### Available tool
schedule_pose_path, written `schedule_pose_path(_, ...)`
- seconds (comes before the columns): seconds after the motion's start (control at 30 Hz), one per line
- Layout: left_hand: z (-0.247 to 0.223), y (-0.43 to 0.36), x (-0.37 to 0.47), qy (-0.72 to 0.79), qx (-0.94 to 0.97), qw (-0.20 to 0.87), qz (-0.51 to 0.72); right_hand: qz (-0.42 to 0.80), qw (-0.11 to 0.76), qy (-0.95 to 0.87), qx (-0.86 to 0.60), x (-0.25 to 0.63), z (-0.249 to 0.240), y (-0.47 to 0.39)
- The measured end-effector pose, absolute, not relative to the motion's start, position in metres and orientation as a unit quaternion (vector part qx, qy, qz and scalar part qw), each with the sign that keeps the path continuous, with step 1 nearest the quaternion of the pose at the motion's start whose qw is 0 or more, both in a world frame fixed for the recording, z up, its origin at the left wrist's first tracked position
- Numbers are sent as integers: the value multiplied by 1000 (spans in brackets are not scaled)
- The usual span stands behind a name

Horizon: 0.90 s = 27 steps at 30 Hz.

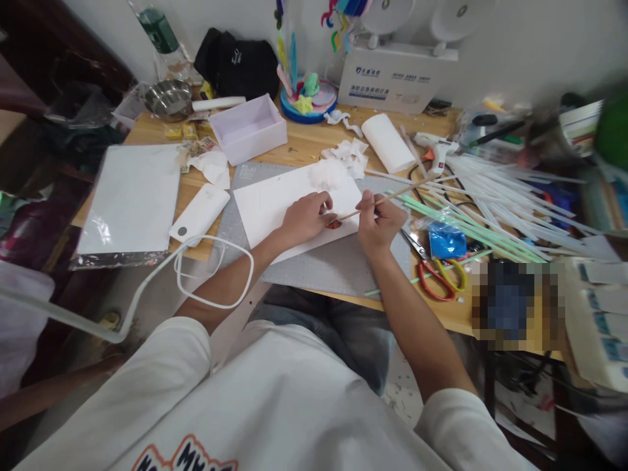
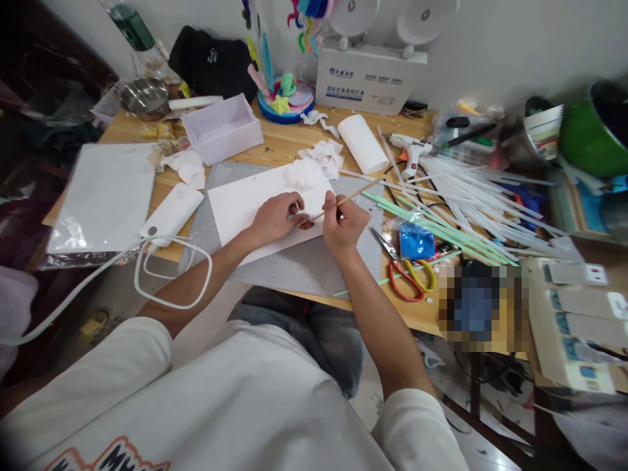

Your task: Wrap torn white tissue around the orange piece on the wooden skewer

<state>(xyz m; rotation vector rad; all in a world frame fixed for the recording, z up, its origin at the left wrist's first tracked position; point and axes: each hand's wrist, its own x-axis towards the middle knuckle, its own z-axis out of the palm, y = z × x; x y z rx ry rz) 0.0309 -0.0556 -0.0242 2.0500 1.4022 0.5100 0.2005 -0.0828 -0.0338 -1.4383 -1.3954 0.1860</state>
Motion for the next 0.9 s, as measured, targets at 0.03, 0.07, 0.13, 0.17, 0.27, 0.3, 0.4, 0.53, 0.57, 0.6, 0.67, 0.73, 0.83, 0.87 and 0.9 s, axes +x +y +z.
schedule_pose_path(0.03, -24, -56, 31, 529, 771, 298, 192, 81, 541, -582, -601, 201, -34, -84)
schedule_pose_path(0.07, -24, -56, 31, 529, 771, 297, 192, 83, 544, -583, -598, 201, -34, -84)
schedule_pose_path(0.13, -24, -56, 31, 530, 772, 296, 191, 85, 539, -595, -590, 201, -34, -84)
schedule_pose_path(0.17, -24, -55, 31, 530, 772, 296, 190, 83, 535, -601, -588, 200, -35, -84)
schedule_pose_path(0.27, -24, -55, 31, 531, 773, 292, 185, 72, 532, -603, -590, 200, -37, -82)
schedule_pose_path(0.3, -24, -54, 31, 531, 773, 292, 184, 73, 535, -598, -593, 201, -37, -82)
schedule_pose_path(0.4, -25, -54, 31, 530, 771, 298, 187, 88, 540, -584, -600, 202, -38, -80)
schedule_pose_path(0.53, -26, -53, 30, 529, 773, 295, 188, 106, 534, -581, -604, 202, -38, -78)
schedule_pose_path(0.57, -27, -53, 30, 529, 775, 292, 187, 112, 532, -580, -606, 202, -38, -78)
schedule_pose_path(0.6, -28, -53, 30, 527, 776, 291, 186, 119, 530, -579, -608, 202, -38, -78)
schedule_pose_path(0.67, -31, -53, 29, 521, 779, 292, 192, 133, 525, -576, -613, 202, -39, -77)
schedule_pose_path(0.73, -35, -53, 26, 511, 779, 302, 202, 148, 527, -570, -613, 203, -40, -77)
schedule_pose_path(0.83, -37, -49, 20, 494, 774, 326, 224, 155, 540, -562, -606, 202, -40, -78)
schedule_pose_path(0.87, -35, -46, 19, 492, 773, 323, 237, 153, 547, -560, -603, 202, -40, -79)
schedule_pose_path(0.9, -31, -41, 19, 492, 774, 307, 252, 147, 555, -556, -600, 202, -40, -79)
